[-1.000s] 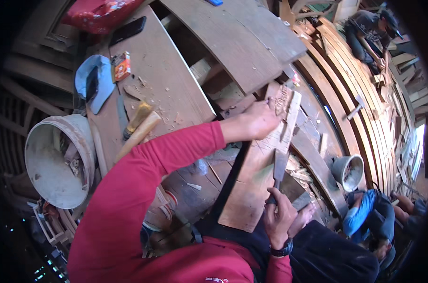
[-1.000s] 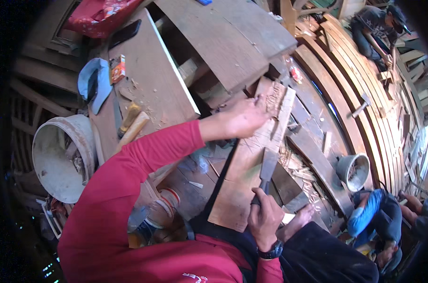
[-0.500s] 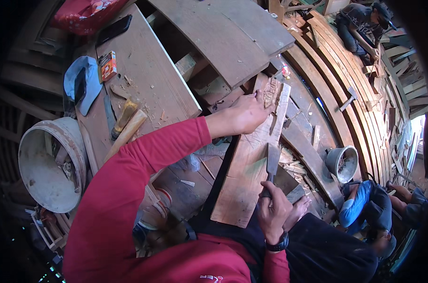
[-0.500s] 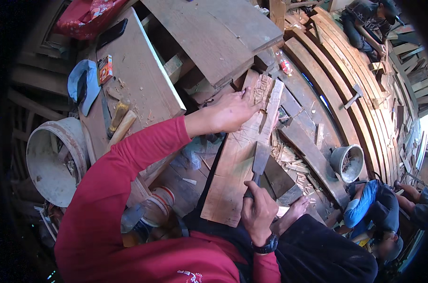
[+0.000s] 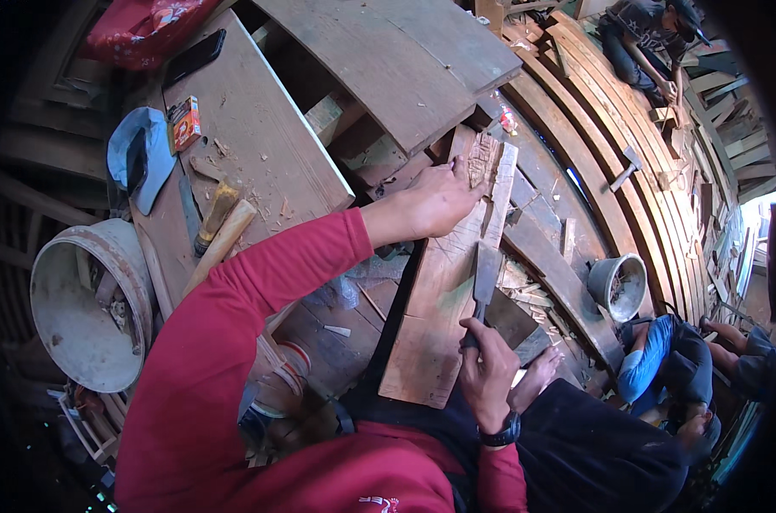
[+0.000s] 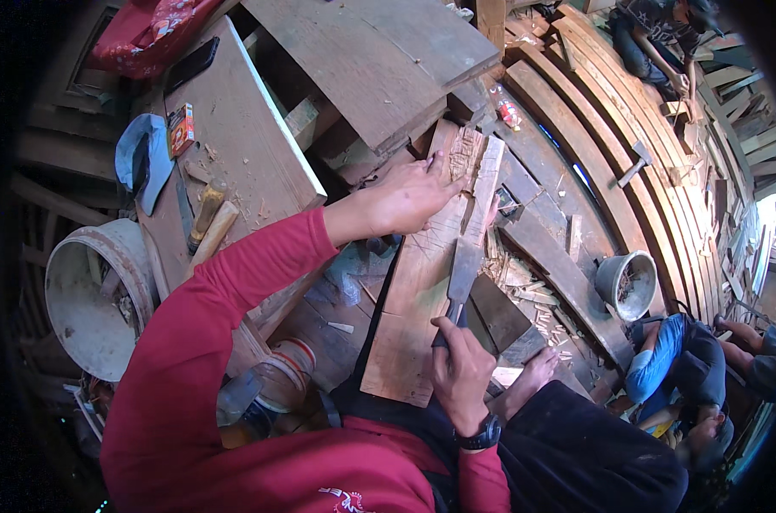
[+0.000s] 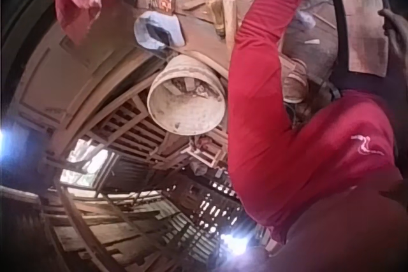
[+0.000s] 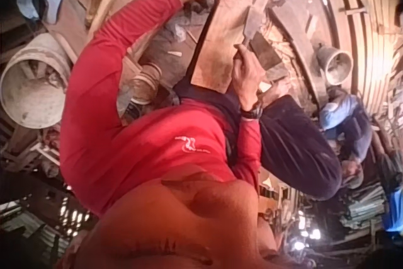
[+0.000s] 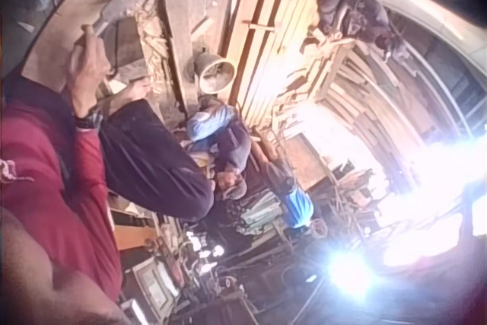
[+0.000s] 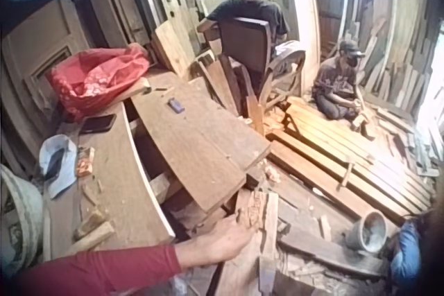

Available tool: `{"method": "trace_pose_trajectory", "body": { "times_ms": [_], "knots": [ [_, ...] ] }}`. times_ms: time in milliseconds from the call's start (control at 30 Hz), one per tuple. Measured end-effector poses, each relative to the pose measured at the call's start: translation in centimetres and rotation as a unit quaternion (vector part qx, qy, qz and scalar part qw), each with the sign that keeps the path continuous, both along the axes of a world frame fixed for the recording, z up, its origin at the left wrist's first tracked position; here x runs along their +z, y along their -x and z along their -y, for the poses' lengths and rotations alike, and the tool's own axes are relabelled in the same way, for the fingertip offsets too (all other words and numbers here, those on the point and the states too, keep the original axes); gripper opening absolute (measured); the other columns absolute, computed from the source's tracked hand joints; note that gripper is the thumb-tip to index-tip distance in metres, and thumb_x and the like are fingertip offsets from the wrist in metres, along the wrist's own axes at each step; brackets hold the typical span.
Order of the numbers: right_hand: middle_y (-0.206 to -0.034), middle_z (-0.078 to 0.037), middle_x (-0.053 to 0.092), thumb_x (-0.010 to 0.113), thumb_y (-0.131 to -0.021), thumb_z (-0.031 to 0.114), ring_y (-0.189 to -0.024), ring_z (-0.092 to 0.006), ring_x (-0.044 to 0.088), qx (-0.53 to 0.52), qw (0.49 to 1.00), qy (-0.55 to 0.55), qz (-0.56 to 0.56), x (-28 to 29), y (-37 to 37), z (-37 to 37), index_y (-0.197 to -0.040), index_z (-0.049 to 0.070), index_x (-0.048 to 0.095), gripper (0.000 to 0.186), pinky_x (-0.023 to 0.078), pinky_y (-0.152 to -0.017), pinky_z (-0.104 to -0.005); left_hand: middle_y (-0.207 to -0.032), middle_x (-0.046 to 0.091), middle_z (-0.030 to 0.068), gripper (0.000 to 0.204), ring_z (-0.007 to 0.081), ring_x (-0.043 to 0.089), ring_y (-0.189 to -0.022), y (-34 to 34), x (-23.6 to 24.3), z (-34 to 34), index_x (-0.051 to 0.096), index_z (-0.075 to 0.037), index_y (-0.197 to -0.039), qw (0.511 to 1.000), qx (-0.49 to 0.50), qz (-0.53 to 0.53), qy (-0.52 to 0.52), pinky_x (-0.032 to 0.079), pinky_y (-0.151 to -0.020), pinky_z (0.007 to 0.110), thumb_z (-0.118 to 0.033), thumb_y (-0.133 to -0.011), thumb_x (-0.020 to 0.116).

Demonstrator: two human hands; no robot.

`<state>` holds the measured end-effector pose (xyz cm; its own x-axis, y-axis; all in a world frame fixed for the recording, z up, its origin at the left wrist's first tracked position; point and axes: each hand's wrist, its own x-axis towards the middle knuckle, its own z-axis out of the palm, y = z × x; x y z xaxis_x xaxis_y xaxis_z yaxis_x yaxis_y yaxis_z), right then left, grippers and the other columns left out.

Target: The person holds a wooden workpiece and scores lines along its surface using a metal chisel tool.

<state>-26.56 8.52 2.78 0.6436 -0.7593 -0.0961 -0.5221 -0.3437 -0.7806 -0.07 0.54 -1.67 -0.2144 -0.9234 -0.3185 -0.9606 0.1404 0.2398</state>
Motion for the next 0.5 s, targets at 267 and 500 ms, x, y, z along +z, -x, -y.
{"method": "trace_pose_trajectory", "body": {
  "times_ms": [267,500],
  "knots": [
    [-0.077,-0.014,0.065,0.060,-0.078,-0.005,-0.065,-0.0283,0.065,0.031,0.999,0.026,-0.033,0.2,0.3,0.2,-0.110,0.004,0.069,0.034,0.049,-0.059,-0.0369,-0.135,0.039,0.0508,0.081,0.0515,0.061,-0.112,0.1,-0.1,0.0,0.040,0.001,-0.147,1.000,0.002,0.002,0.000,0.053,-0.093,0.047,-0.005,-0.072,0.070],
    [-0.076,-0.014,0.065,0.059,-0.080,-0.006,-0.064,-0.0262,0.066,0.024,0.999,0.005,-0.027,-0.1,-0.2,-0.2,-0.108,0.004,0.069,0.032,0.049,-0.059,-0.0350,-0.134,0.039,0.0503,0.081,0.0508,0.059,-0.116,-0.1,-0.5,0.0,0.040,0.000,-0.148,1.000,0.004,0.000,-0.011,0.052,-0.095,0.046,-0.006,-0.073,0.070]
  ]
}}
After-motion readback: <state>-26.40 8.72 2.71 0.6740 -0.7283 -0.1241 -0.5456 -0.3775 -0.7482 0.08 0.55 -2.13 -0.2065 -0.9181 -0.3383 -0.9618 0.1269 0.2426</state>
